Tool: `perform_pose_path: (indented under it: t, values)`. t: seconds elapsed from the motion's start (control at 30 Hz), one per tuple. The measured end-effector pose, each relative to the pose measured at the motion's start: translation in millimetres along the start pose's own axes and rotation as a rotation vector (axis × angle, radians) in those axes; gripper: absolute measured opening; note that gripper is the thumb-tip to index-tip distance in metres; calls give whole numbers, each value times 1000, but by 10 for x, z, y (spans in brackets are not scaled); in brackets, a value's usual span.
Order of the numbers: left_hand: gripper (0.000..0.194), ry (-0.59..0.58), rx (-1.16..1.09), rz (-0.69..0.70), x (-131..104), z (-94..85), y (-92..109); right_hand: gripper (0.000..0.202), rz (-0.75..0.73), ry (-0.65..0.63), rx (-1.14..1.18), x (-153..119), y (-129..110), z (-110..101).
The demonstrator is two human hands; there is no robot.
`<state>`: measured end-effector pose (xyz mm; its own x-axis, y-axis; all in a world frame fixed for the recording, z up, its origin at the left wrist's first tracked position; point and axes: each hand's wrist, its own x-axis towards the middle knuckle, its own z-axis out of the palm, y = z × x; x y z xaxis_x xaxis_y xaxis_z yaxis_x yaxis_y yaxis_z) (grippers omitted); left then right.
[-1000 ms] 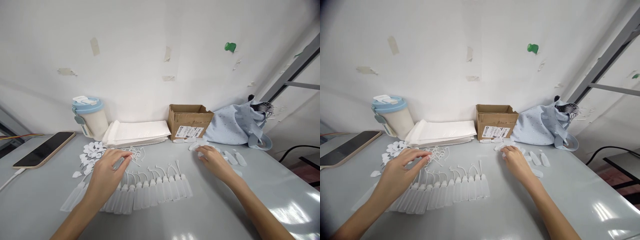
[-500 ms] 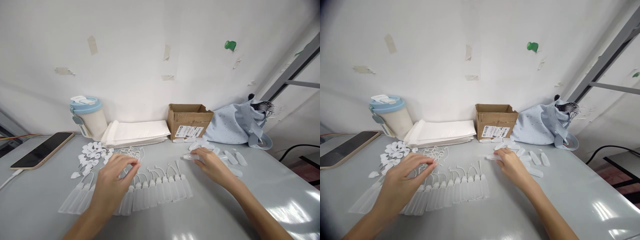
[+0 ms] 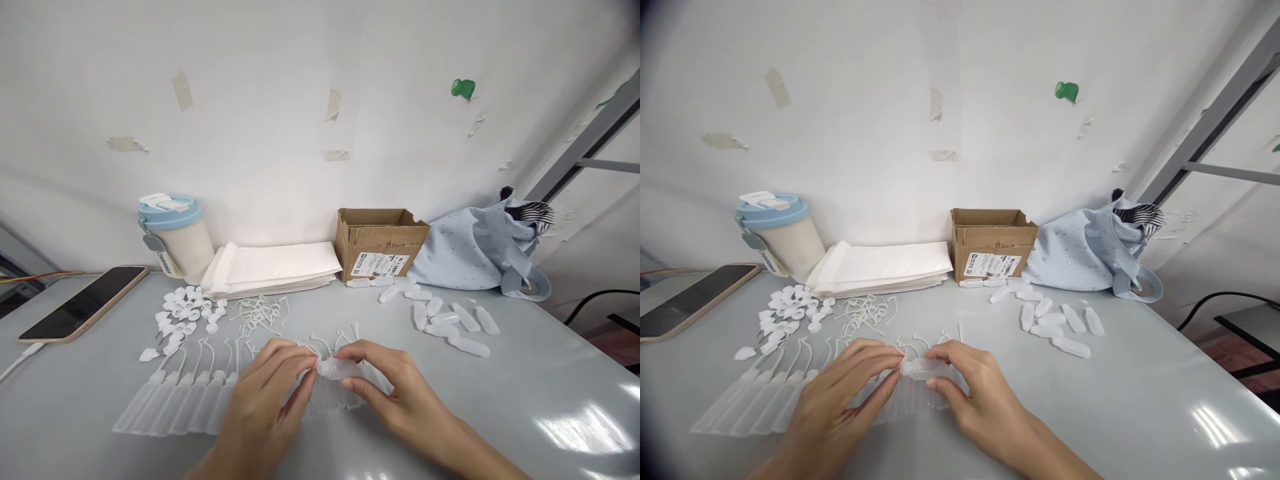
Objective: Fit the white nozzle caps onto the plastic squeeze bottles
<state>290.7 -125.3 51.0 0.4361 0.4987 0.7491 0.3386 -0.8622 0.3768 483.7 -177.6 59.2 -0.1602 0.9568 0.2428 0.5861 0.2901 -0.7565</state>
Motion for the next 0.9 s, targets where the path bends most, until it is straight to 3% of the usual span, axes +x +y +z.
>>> perform_pose_path:
  t: [0.4,0.53,0.8,0.9]
  values:
    - [19,107,-38,-9,-36,9,33,17,21,7,-20,-14,-30,5]
    - [18,103,-46,-41,-41,10,36,17,10,20,-34,-23,-31,6]
    - [27,64,-66,47,-38,11,60,19,-8,25,-46,-38,-38,4]
    - [23,50,-106,3,-40,-8,60,20,-42,1,-39,-54,-43,10]
